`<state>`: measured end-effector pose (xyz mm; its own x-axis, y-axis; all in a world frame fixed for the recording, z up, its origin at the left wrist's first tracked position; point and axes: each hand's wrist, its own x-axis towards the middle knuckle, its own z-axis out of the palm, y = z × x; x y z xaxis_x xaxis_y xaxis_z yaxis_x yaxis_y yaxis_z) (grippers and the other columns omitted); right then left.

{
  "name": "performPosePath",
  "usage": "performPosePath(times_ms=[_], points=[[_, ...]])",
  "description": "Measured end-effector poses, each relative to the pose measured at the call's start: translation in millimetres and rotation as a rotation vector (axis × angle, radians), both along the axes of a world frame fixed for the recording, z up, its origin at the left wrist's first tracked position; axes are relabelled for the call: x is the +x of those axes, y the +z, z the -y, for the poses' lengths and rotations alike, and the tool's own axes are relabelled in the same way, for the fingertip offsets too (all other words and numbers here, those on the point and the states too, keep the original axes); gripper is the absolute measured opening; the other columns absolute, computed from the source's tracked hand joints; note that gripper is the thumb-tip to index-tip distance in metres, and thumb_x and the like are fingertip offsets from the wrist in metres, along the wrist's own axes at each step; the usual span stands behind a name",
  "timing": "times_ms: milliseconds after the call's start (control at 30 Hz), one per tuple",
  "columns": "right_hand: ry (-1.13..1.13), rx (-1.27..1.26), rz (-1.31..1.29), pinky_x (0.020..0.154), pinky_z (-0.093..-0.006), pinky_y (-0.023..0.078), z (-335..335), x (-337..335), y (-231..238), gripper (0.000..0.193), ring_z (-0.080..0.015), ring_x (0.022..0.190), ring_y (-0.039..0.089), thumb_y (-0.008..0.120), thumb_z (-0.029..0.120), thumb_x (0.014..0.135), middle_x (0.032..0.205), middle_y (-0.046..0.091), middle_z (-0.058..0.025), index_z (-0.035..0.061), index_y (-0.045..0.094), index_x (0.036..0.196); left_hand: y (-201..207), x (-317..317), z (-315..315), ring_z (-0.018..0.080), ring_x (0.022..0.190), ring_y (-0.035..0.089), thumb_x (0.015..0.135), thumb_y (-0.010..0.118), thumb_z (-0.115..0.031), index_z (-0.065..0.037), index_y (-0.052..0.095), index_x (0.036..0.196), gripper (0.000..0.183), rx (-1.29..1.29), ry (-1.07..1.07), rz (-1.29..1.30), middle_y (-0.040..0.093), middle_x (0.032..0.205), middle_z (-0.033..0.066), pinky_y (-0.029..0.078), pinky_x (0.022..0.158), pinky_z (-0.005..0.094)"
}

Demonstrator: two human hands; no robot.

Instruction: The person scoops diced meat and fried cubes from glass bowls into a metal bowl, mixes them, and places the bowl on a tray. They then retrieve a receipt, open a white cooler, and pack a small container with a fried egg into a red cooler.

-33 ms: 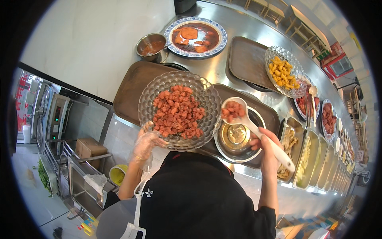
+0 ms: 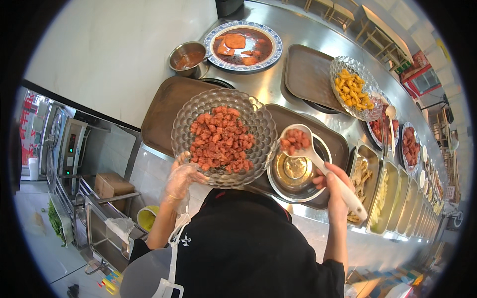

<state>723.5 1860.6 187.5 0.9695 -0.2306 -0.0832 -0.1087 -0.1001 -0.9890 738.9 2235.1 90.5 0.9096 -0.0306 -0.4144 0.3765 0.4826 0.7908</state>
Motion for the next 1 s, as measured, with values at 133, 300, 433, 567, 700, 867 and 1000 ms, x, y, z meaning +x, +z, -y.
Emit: performPosePath(times_ms=[133,300,433,567,700,867,1000], points=[[0.350,-0.813,0.248,0.067,-0.0292,0.049,13,-19,-6,0.023,-0.0223,0.075,0.062,0.059,0.000,0.083,0.095,0.060,-0.0113,0.0025,0.062,0.105,6,2,-4,0.0296,0.058,0.066,0.080,0.060,-0.010,-0.007,0.030,0.122,0.052,0.061,-0.009,-0.029,0.061,0.073,0.0107,0.056,0.051,0.0368],[0.334,-1.098,0.549,0.063,-0.0343,0.052,8,-6,-6,0.035,-0.0260,0.077,0.063,0.065,-0.006,0.072,0.099,0.061,-0.0137,0.0072,0.062,0.104,12,4,-4,0.0295,0.059,0.066,0.079,0.060,-0.011,-0.006,0.029,0.123,0.054,0.102,-0.034,-0.024,0.061,0.072,0.0131,0.056,0.052,0.0368],[0.299,-0.825,0.548,0.065,-0.0336,0.052,-10,18,3,0.030,-0.0286,0.080,0.063,0.062,-0.007,0.077,0.099,0.060,-0.0163,0.0028,0.060,0.106,12,3,-3,0.0296,0.058,0.066,0.079,0.060,-0.010,-0.005,0.029,0.123,0.054,0.109,-0.011,-0.024,0.062,0.070,0.0129,0.057,0.053,0.0368],[0.420,-0.619,0.456,0.073,-0.0335,0.049,-39,45,1,0.023,-0.0293,0.082,0.062,0.057,-0.002,0.083,0.097,0.060,-0.0162,0.0006,0.061,0.106,6,3,-5,0.0297,0.059,0.066,0.078,0.060,-0.008,-0.005,0.030,0.122,0.053,0.077,-0.010,-0.035,0.062,0.071,0.0129,0.056,0.052,0.0378],[0.377,-0.309,0.390,0.072,-0.0264,0.050,-41,60,0,0.023,-0.0188,0.083,0.063,0.052,0.008,0.091,0.099,0.060,-0.0134,-0.0038,0.058,0.110,-10,2,-9,0.0311,0.059,0.065,0.077,0.060,-0.005,-0.004,0.033,0.122,0.052,0.028,0.033,-0.022,0.062,0.074,0.0121,0.056,0.052,0.0416],[-0.081,0.169,0.125,0.071,-0.0255,0.049,23,52,2,0.035,-0.0128,0.078,0.062,0.050,0.022,0.095,0.097,0.065,-0.0147,-0.0018,0.051,0.121,-30,-6,-15,0.0276,0.061,0.065,0.080,0.060,-0.010,-0.001,0.034,0.130,0.057,0.108,0.146,0.045,0.062,0.079,0.0112,0.055,0.060,0.0402],[-0.307,0.291,0.272,0.067,-0.0260,0.048,115,7,7,0.035,-0.0141,0.076,0.061,0.048,0.024,0.096,0.098,0.065,-0.0149,-0.0005,0.050,0.122,-29,3,-26,0.0276,0.062,0.066,0.077,0.061,-0.009,-0.002,0.031,0.132,0.063,0.199,0.098,0.023,0.062,0.082,0.0127,0.057,0.059,0.0395]])
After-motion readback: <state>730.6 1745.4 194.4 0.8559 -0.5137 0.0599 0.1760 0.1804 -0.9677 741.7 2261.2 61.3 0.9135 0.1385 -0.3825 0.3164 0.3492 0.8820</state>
